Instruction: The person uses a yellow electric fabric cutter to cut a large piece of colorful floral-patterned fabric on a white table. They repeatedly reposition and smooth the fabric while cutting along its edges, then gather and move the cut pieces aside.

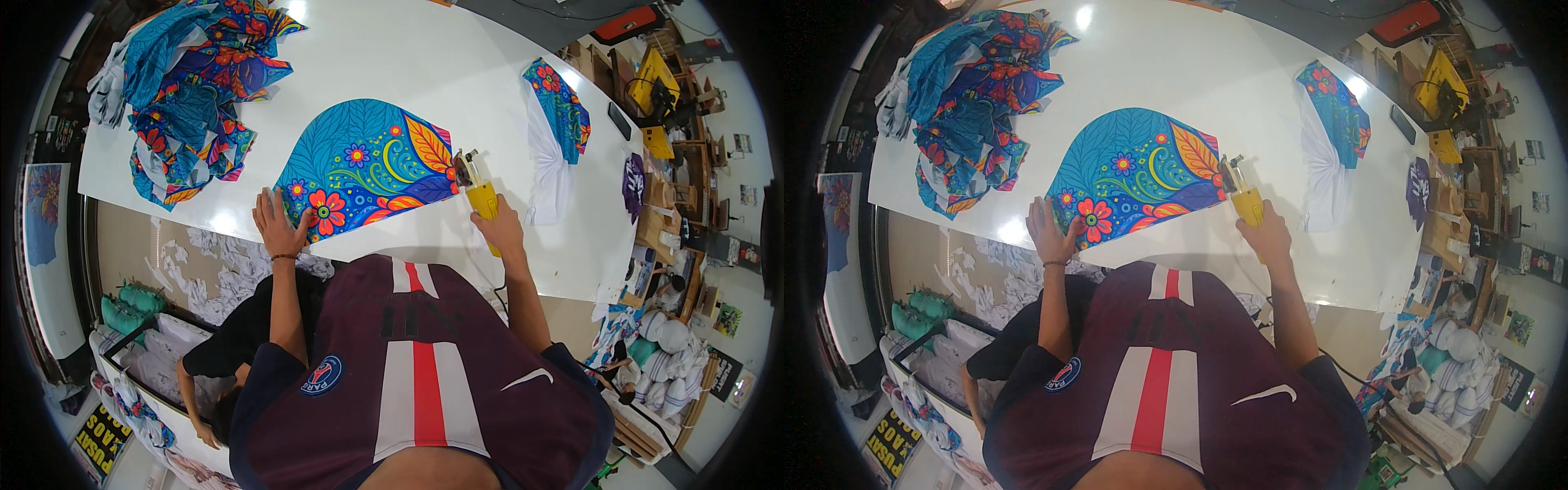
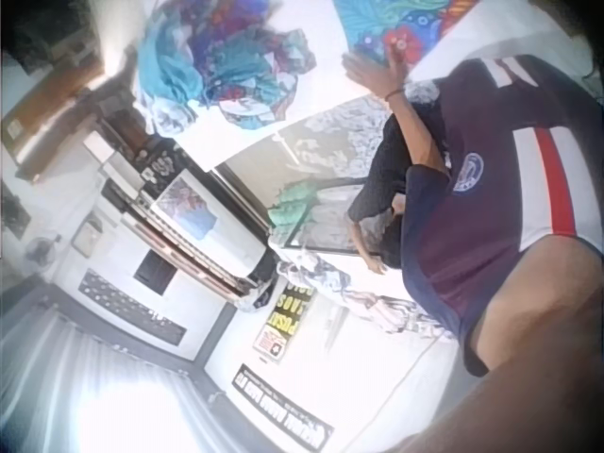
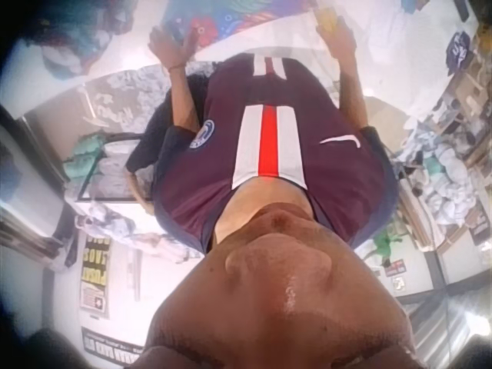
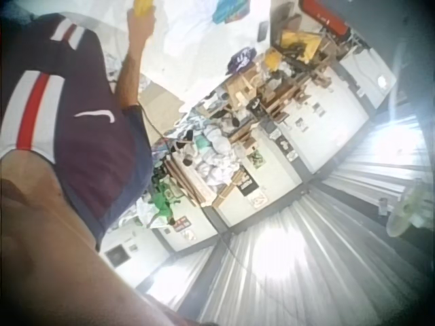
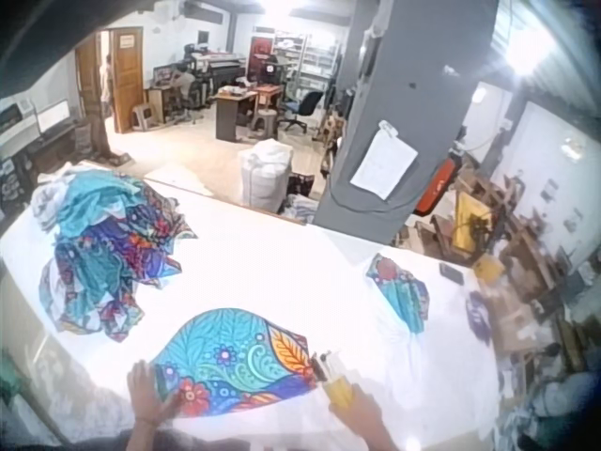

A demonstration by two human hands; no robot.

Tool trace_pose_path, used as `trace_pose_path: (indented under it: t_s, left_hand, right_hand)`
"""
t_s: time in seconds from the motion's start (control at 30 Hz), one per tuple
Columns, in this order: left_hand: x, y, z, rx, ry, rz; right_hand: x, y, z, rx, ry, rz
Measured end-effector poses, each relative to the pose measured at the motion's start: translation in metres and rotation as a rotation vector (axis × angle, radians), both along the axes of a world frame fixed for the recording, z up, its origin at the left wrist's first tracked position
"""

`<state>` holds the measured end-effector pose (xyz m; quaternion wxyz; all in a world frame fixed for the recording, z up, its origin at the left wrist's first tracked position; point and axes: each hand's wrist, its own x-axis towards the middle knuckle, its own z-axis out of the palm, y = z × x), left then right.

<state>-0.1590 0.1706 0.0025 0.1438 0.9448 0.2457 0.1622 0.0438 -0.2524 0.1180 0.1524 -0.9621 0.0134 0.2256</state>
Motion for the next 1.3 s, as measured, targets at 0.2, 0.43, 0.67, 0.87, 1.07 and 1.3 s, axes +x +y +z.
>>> trace_pose_path:
  t_s: [0.2,0.43,0.67,0.87,1.07,1.3]
  left_hand:
    - [-0.001,0.001,-0.002,0.004,-0.005,-0.001]
    - [0.030,-0.002,0.009,-0.007,-0.041,-0.048]
    - [0.140,0.001,0.023,0.019,0.141,-0.787]
    - [0.163,0.016,0.007,0.107,0.321,-0.314]
    - [0.154,-0.022,0.019,-0.069,0.412,-0.007]
    - [0.113,-0.131,0.007,-0.187,0.424,-0.151]
  right_hand:
    - [0.031,0.020,-0.004,-0.025,-0.013,-0.005]
    - [0.079,0.045,-0.013,-0.007,-0.045,-0.022]
    - [0.086,0.044,-0.049,0.574,0.042,-0.272]
    - [0.021,0.002,-0.057,0.912,0.105,-0.488]
    - [-0.031,-0.042,-0.049,0.793,0.036,-0.544]
    - [-0.074,-0.049,-0.046,0.536,-0.038,-0.419]
